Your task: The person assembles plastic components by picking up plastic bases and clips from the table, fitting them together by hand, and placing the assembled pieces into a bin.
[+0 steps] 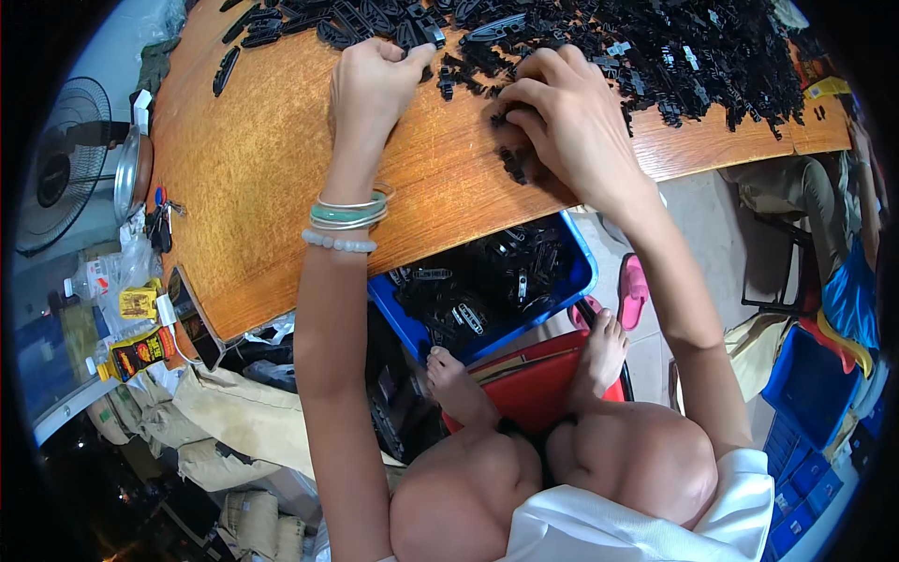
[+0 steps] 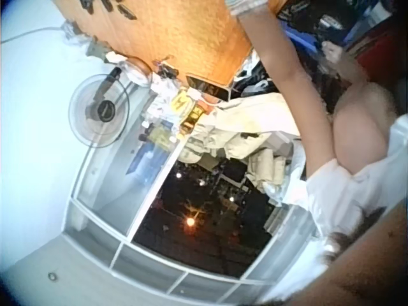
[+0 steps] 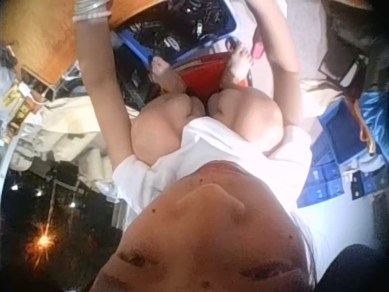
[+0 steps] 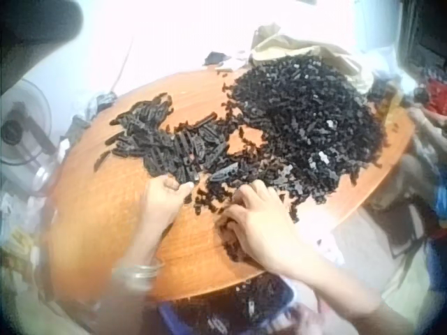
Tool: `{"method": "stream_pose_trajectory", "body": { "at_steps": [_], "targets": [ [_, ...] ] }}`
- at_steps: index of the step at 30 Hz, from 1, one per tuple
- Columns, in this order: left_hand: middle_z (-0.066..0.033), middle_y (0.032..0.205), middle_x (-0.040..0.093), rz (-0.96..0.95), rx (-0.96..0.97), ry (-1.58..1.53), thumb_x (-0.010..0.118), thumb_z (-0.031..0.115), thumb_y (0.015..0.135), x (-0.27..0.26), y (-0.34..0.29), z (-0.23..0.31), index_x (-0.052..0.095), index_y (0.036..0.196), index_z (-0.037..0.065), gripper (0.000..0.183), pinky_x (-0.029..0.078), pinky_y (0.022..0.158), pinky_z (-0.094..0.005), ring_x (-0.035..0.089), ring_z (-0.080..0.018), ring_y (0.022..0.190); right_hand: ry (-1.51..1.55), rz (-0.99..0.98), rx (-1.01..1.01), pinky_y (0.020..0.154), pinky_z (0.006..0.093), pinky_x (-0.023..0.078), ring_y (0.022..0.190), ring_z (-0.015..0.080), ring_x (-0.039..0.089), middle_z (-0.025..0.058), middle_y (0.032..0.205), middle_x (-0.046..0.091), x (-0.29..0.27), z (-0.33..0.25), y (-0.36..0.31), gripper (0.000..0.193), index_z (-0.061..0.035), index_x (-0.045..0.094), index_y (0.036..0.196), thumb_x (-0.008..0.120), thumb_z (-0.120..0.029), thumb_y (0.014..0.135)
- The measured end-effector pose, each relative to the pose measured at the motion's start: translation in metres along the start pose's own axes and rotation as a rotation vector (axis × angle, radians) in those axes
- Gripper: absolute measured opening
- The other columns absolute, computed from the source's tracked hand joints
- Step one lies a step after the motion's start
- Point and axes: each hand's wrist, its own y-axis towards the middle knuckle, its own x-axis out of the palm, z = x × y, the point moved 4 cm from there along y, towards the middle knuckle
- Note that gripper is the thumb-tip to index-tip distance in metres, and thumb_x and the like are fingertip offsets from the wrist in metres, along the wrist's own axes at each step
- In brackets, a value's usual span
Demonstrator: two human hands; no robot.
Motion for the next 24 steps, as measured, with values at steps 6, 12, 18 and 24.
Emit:
{"method": "stream_pose_trajectory", "body": {
  "at_steps": [6,12,18,24],
  "targets": [
    [-0.0091,0.076,0.063,0.118,-0.217,-0.757,0.072,0.010,0.075,-0.020,-0.039,-0.010,0.060,0.097,-0.004,0.028,0.044,0.054,-0.0209,0.059,-0.0122,0.064,0.069,0.151,-0.106,0.077,0.0343,0.043,0.088,0.0244,0.055,0.0101,0.088,0.060,-0.002,0.003,0.007,0.020,-0.0004,0.063,0.090,0.068,-0.008,0.072],
    [-0.0047,0.082,0.061,-0.095,-0.202,-0.886,0.073,0.002,0.074,-0.028,-0.106,0.015,0.059,0.100,-0.004,0.031,0.045,0.057,-0.0180,0.056,-0.0073,0.065,1.083,0.166,0.404,0.066,0.0224,0.050,0.073,0.0099,0.062,0.0052,0.080,0.066,-0.016,-0.003,-0.011,0.015,0.0021,0.063,0.099,0.057,-0.002,0.086],
    [-0.0070,0.078,0.062,-0.200,-0.187,-1.013,0.067,-0.003,0.077,-0.028,-0.121,0.037,0.058,0.099,-0.005,0.023,0.051,0.058,-0.0186,0.061,-0.0101,0.064,0.927,0.115,0.147,0.067,0.0241,0.045,0.079,0.0129,0.056,0.0065,0.084,0.062,-0.015,-0.020,-0.020,0.013,-0.0004,0.068,0.088,0.068,-0.002,0.076],
    [-0.0124,0.080,0.063,-0.180,-0.217,-1.190,0.062,-0.005,0.080,-0.029,-0.123,0.046,0.056,0.099,-0.007,0.020,0.054,0.062,-0.0226,0.065,-0.0145,0.070,0.568,0.205,-0.068,0.068,0.0265,0.043,0.081,0.0147,0.054,0.0067,0.085,0.061,-0.027,-0.024,-0.021,0.016,-0.0007,0.068,0.090,0.069,-0.002,0.074]
  ]
}}
